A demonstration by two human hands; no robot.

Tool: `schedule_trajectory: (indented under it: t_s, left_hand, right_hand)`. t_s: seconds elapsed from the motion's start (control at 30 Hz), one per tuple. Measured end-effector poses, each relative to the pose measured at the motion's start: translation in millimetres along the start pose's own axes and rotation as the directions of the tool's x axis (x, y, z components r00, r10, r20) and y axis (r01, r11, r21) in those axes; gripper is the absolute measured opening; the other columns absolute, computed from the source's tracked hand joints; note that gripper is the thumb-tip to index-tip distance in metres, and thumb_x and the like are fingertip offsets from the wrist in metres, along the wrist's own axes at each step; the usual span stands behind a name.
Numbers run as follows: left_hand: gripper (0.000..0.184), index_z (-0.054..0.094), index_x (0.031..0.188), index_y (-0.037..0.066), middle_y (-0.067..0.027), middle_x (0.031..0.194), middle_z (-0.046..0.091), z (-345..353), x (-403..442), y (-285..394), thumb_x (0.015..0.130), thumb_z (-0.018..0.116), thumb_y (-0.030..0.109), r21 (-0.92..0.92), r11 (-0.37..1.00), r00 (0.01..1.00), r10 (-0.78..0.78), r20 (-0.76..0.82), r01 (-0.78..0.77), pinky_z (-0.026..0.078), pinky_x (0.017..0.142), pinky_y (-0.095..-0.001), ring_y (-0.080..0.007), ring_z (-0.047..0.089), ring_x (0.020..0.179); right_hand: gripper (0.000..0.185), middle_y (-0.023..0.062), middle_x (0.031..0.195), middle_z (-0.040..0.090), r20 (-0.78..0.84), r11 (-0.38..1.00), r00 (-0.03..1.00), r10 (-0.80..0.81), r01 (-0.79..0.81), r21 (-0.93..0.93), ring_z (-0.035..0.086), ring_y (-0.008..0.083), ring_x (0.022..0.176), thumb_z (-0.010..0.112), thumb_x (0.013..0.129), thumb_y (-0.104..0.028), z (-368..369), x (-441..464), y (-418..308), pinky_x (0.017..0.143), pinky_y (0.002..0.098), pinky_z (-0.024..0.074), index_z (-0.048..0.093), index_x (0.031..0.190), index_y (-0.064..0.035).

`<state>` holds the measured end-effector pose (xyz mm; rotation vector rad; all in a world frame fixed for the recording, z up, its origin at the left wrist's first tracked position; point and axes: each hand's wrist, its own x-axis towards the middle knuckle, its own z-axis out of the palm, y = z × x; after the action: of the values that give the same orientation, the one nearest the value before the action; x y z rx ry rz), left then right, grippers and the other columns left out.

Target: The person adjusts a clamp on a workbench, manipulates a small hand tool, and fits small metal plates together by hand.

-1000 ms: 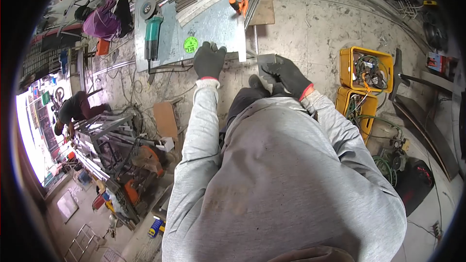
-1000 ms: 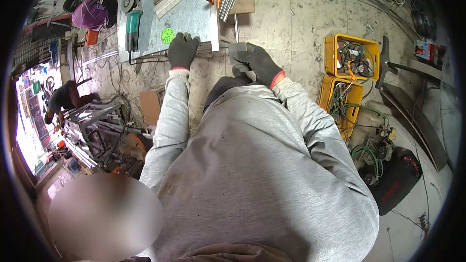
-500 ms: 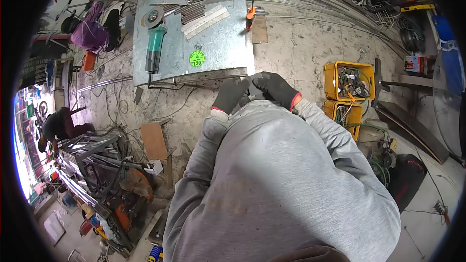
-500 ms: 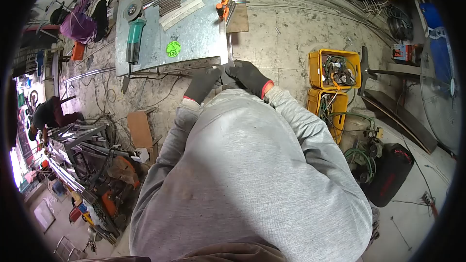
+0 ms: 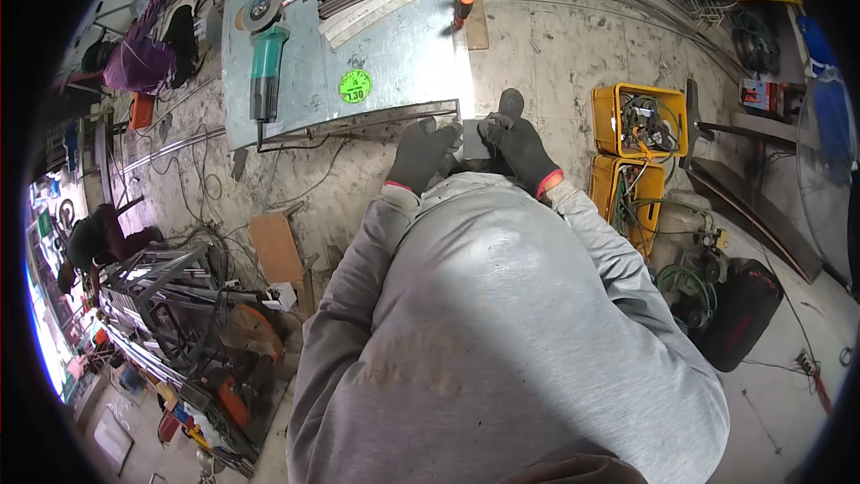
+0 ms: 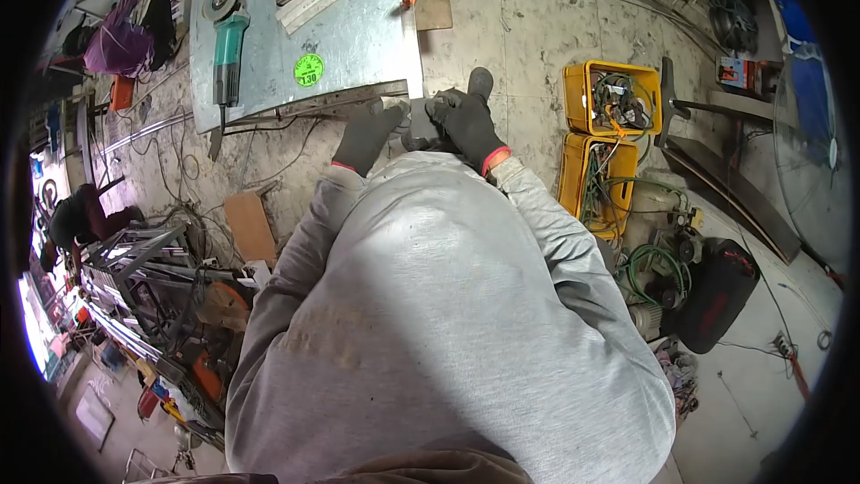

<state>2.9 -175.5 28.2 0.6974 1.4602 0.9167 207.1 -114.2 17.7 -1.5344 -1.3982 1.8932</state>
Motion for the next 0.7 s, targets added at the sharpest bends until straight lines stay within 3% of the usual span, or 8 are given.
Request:
schedule_trajectory:
  t_s: [0.07,0.23,0.3,0.33,0.43,0.5,0.6,0.7]
  left_hand:
    - [0.029,0.072,0.091,-0.002,-0.0052,0.078,0.069,3,4,10,0.094,0.073,0.027,-0.057,0.998,0.999,-0.020,-0.043,0.018,0.045,0.057,-0.0321,-0.0116,0.059,0.066]
    - [0.029,0.065,0.081,0.003,-0.0025,0.076,0.065,3,15,-1,0.095,0.074,0.026,0.064,0.992,0.991,-0.099,-0.088,0.105,0.045,0.056,-0.0334,-0.0119,0.057,0.063]
    - [0.034,0.060,0.076,0.005,-0.0019,0.075,0.063,6,7,17,0.093,0.076,0.029,-0.196,0.971,0.990,-0.141,-0.014,0.135,0.044,0.055,-0.0343,-0.0122,0.055,0.061]
    - [0.034,0.060,0.076,0.005,-0.0019,0.075,0.063,5,8,15,0.093,0.076,0.029,-0.195,0.972,0.990,-0.142,-0.019,0.135,0.044,0.055,-0.0343,-0.0122,0.055,0.061]
    - [0.033,0.065,0.079,0.003,-0.0027,0.075,0.063,4,12,12,0.092,0.076,0.031,-0.102,0.991,0.996,-0.085,-0.020,0.083,0.044,0.056,-0.0334,-0.0127,0.057,0.063]
    - [0.038,0.071,0.102,-0.006,-0.0053,0.088,0.069,4,12,16,0.094,0.071,0.032,0.096,0.993,0.998,-0.060,-0.030,0.063,0.049,0.072,-0.0352,-0.0142,0.060,0.080]
    - [0.037,0.072,0.100,-0.005,-0.0051,0.087,0.069,6,20,7,0.093,0.072,0.031,0.052,0.998,0.999,0.032,-0.028,-0.031,0.048,0.071,-0.0350,-0.0132,0.059,0.080]
    - [0.034,0.072,0.098,-0.005,-0.0041,0.085,0.068,5,20,10,0.093,0.072,0.029,0.119,0.990,0.995,-0.060,-0.080,0.070,0.047,0.069,-0.0346,-0.0126,0.057,0.078]
  right_hand:
    - [0.026,0.0102,0.100,0.075,0.029,0.992,0.999,-0.034,0.030,0.120,0.067,0.0178,0.088,0.068,0.101,-0.016,-4,10,5,0.079,0.0332,0.0541,0.070,0.115,0.0055]
    - [0.027,0.0096,0.100,0.075,-0.031,0.994,0.996,-0.083,0.080,-0.070,0.067,0.0182,0.087,0.066,0.101,-0.019,-4,15,8,0.078,0.0330,0.0534,0.071,0.114,0.0042]
    - [0.027,0.0096,0.100,0.075,-0.020,0.999,0.999,0.030,-0.029,0.034,0.067,0.0182,0.088,0.065,0.101,-0.020,-3,12,1,0.080,0.0326,0.0527,0.072,0.114,0.0032]
    - [0.027,0.0096,0.100,0.075,-0.016,0.999,0.999,0.029,-0.029,0.035,0.067,0.0182,0.088,0.065,0.101,-0.020,-3,15,4,0.080,0.0326,0.0527,0.072,0.114,0.0032]
    - [0.027,0.0089,0.099,0.075,0.070,0.988,0.998,-0.011,0.000,0.156,0.067,0.0179,0.089,0.064,0.101,-0.020,-4,26,16,0.082,0.0319,0.0524,0.071,0.114,0.0030]
    - [0.025,0.0080,0.097,0.075,0.023,0.997,0.999,-0.041,0.039,0.067,0.067,0.0180,0.089,0.064,0.102,-0.020,-4,29,15,0.081,0.0315,0.0521,0.072,0.111,0.0024]
    - [0.025,0.0083,0.097,0.074,0.101,0.999,0.994,-0.049,0.046,0.029,0.067,0.0182,0.088,0.064,0.102,-0.021,-6,27,1,0.081,0.0315,0.0522,0.072,0.110,0.0016]
    - [0.027,0.0087,0.094,0.075,0.095,0.999,0.995,-0.029,0.025,0.044,0.068,0.0185,0.086,0.064,0.102,-0.024,-2,21,-14,0.080,0.0323,0.0523,0.072,0.109,0.0013]
